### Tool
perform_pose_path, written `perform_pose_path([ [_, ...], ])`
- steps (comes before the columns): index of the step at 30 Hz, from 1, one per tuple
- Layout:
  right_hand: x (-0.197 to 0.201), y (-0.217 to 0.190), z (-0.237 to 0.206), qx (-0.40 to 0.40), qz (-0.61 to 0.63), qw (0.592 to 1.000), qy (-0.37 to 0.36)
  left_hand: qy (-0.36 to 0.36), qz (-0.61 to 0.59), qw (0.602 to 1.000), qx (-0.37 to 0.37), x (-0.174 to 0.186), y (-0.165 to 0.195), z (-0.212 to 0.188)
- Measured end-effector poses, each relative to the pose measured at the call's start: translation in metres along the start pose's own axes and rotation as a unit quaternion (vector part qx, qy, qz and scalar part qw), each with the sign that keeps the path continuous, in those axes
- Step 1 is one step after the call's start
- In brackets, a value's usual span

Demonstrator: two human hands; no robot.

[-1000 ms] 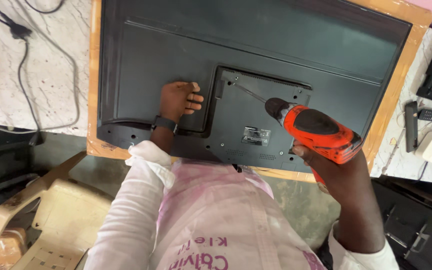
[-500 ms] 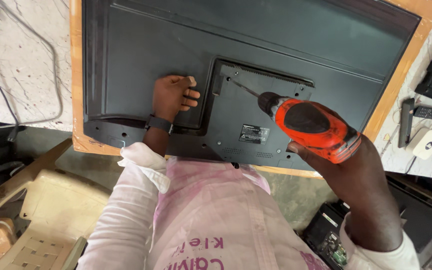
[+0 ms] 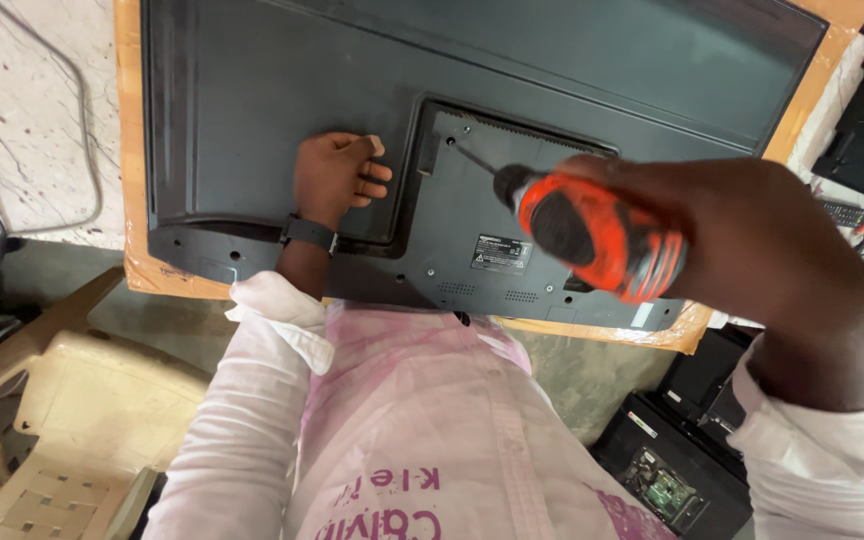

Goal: The person uses a cordless drill to remove screws from the back panel of a television lying face-down on a workbench, working around the panel edge and central mounting plate while another person helps steady the TV.

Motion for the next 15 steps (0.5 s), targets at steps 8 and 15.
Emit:
perform_pose_path([
  [8,0.004,-0.008,-0.010,0.000,0.012,0.994,0.105,-0.001,0.002,1.000,-0.006,0.002,-0.001,0.001],
  [15,-0.009,-0.006,-0.021,-0.066,0.011,0.994,0.091,0.000,0.000,1.000,-0.014,0.002,-0.003,0.001],
])
Point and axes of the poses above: each hand's wrist, its own z-axis towards the middle knuckle, its own x-axis out of the back of the hand, y = z × x, the point moved 10 cm from there along z, towards the middle knuckle, and after that the axes turned 12 degrees about y, right-handed, at the moved point
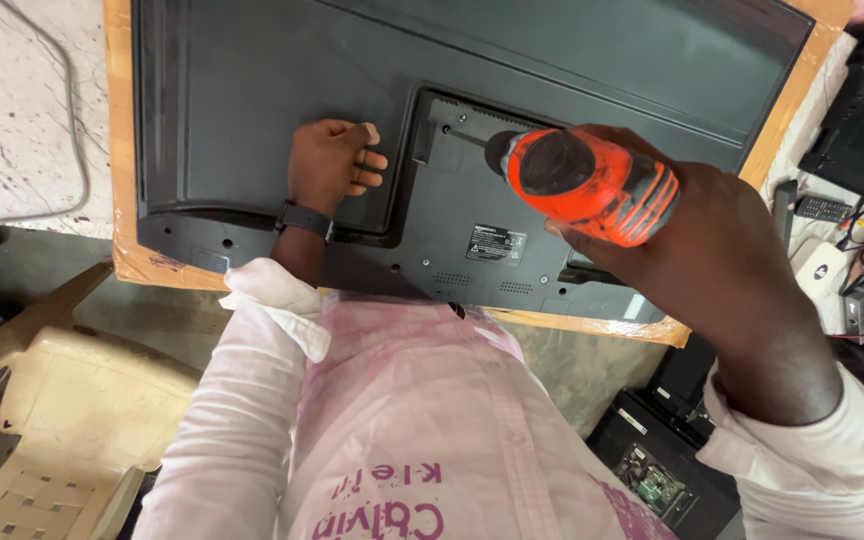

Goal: The person uses a cordless drill to remove screws from the back panel of a television lying face-down on a workbench, working around the panel edge and central mounting plate while another person helps steady the TV.

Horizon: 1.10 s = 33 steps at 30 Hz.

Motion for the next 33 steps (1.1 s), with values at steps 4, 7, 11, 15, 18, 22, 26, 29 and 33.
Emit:
perform_pose_path([
  [4,0.002,0.004,0.001,-0.021,0.007,1.000,0.012,-0.006,-0.003,1.000,0.004,0.000,0.000,-0.001],
  [7,0.004,0.005,0.001,-0.011,0.015,1.000,0.020,-0.002,-0.004,1.000,0.000,0.001,0.000,-0.002],
  [11,0.003,0.009,0.001,-0.004,0.033,0.999,0.013,-0.005,-0.010,1.000,-0.005,0.001,0.002,-0.005],
  [15,0.011,0.012,-0.005,0.015,0.099,0.995,0.024,-0.007,-0.002,1.000,-0.005,0.002,0.004,-0.006],
  [18,0.017,0.015,-0.017,0.038,0.213,0.976,0.004,-0.007,-0.014,1.000,-0.003,0.001,0.003,-0.006],
  [22,0.020,0.057,-0.050,-0.103,0.292,0.950,0.031,-0.011,-0.008,1.000,-0.007,0.001,-0.003,-0.002],
  [26,0.022,0.075,-0.084,-0.099,0.382,0.918,0.042,-0.020,-0.033,0.996,-0.078,-0.006,0.004,-0.010],
  [29,0.012,0.098,-0.109,-0.126,0.413,0.901,0.045,-0.080,-0.139,0.977,-0.144,-0.038,0.013,-0.040],
  [33,-0.017,0.136,-0.149,-0.188,0.480,0.855,0.061,-0.196,-0.122,0.973,-0.031,-0.098,-0.024,-0.090],
])
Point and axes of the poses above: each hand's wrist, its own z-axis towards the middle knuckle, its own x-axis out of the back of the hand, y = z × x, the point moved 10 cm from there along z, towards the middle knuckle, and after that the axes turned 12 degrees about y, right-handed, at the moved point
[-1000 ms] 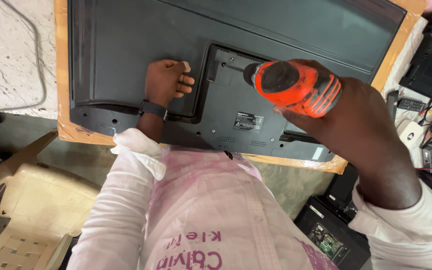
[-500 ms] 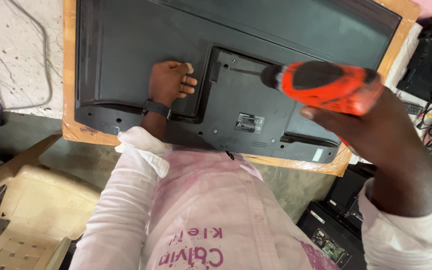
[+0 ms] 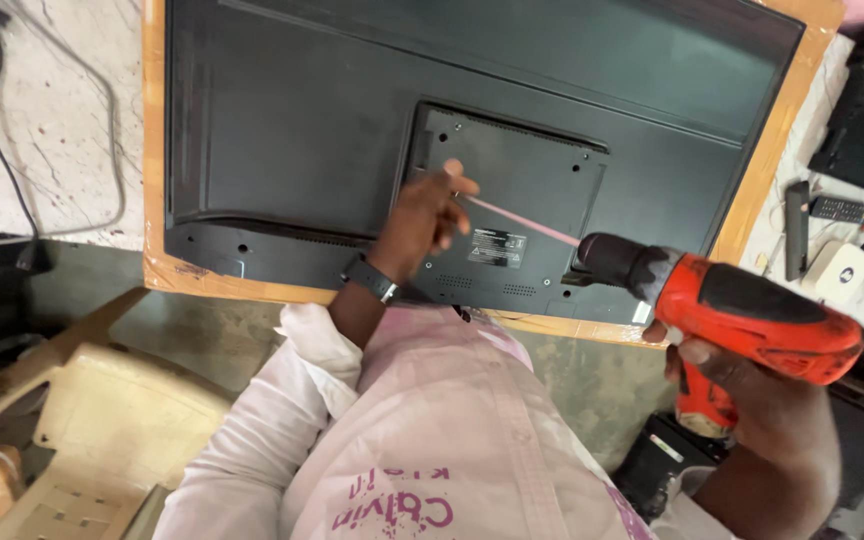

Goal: The person uses a cordless drill to remove screws from the back panel of a television lying face-down on a workbench, working around the panel edge and central mounting plate while another person helps steady the TV.

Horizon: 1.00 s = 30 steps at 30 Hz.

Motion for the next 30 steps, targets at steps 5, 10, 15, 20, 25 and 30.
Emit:
perform_pose_path([
  [5,0.039,0.057,-0.012,-0.027,0.091,0.995,0.033,-0.060,-0.064,0.995,0.046,-0.044,-0.026,-0.006],
  [10,0.089,0.083,-0.012,0.020,0.103,0.989,0.103,0.052,0.052,0.997,0.014,-0.026,-0.046,0.010],
  [15,0.115,0.106,0.022,0.029,0.055,0.992,0.107,0.094,0.043,0.995,-0.005,-0.028,-0.056,0.010],
  [20,0.118,0.107,0.057,0.063,-0.023,0.995,0.073,0.179,0.123,0.975,-0.035,-0.029,-0.045,0.002],
  [25,0.126,0.095,0.079,0.024,-0.089,0.995,0.049,0.211,0.142,0.967,-0.028,-0.033,-0.031,-0.002],
  [30,0.117,0.055,0.090,0.088,-0.132,0.987,0.019,0.214,0.141,0.967,-0.012,-0.035,-0.027,-0.004],
])
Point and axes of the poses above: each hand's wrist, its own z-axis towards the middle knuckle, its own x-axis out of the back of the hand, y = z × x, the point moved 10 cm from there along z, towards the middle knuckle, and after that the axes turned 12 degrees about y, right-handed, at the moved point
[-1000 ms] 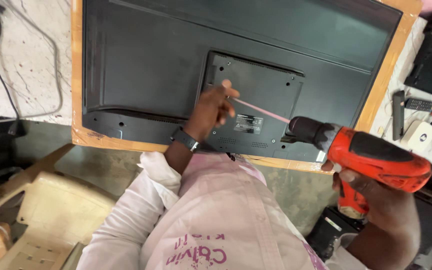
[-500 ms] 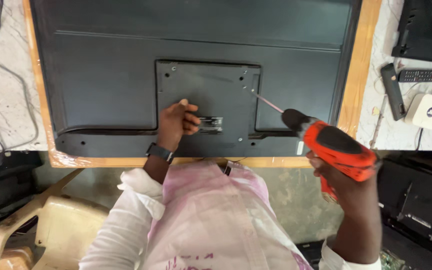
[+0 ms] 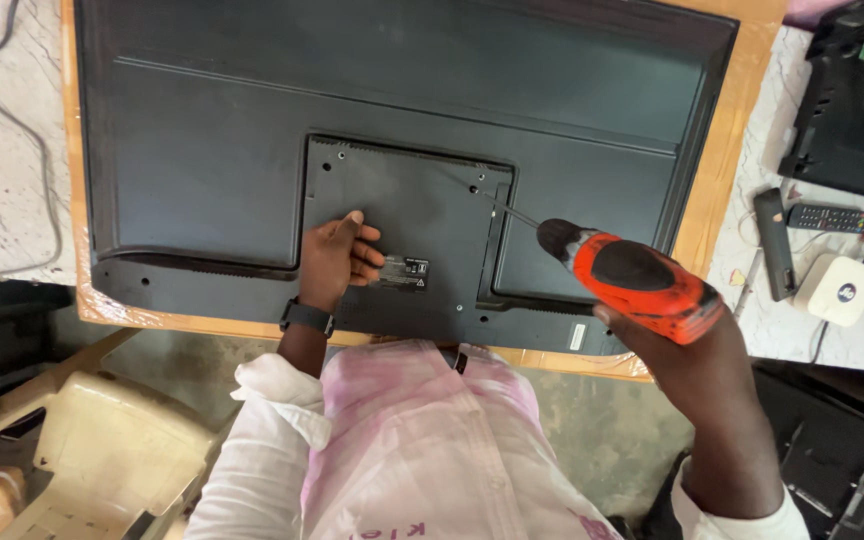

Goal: The person uses a cordless drill to remove screws from the back panel of a television lying face-down on a workbench, working around the panel edge and central mounting plate while another person helps steady the TV.

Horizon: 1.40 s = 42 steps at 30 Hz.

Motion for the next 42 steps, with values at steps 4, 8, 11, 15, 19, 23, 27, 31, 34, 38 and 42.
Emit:
perform_pose_path([
  [4,-0.007,-0.025,0.016,-0.042,-0.049,0.998,-0.010,0.002,-0.004,1.000,0.031,-0.001,0.000,0.002],
  [8,-0.016,-0.080,0.033,0.072,-0.217,0.972,-0.057,0.005,0.010,0.998,0.054,0.001,-0.002,0.002],
  [11,-0.030,-0.101,0.042,0.072,-0.298,0.947,-0.097,-0.004,-0.010,0.999,0.046,-0.001,0.001,0.003],
  [15,-0.054,-0.126,0.048,0.146,-0.365,0.911,-0.127,0.001,-0.001,0.998,0.063,0.002,-0.004,0.005],
  [19,-0.056,-0.139,0.052,0.205,-0.357,0.904,-0.112,-0.009,-0.007,0.998,0.061,-0.001,-0.004,0.004],
  [23,-0.054,-0.127,0.052,0.180,-0.394,0.893,-0.122,-0.014,-0.012,0.998,0.054,0.001,0.000,0.002],
  [27,-0.050,-0.110,0.050,0.143,-0.461,0.865,-0.135,-0.011,-0.009,0.999,0.042,0.004,0.001,-0.001],
  [31,-0.037,-0.103,0.052,0.129,-0.412,0.897,-0.096,-0.019,-0.014,0.999,0.031,0.003,-0.006,0.002],
  [34,-0.021,-0.095,0.045,0.137,-0.340,0.927,-0.077,-0.044,-0.043,0.998,0.020,0.002,-0.011,0.006],
  [38,0.027,-0.080,0.009,0.114,-0.072,0.986,-0.097,-0.071,-0.087,0.993,0.037,-0.006,-0.015,0.000],
  [42,0.077,-0.019,-0.034,-0.032,-0.028,0.999,-0.031,-0.161,-0.120,0.979,-0.039,-0.047,0.000,-0.035],
])
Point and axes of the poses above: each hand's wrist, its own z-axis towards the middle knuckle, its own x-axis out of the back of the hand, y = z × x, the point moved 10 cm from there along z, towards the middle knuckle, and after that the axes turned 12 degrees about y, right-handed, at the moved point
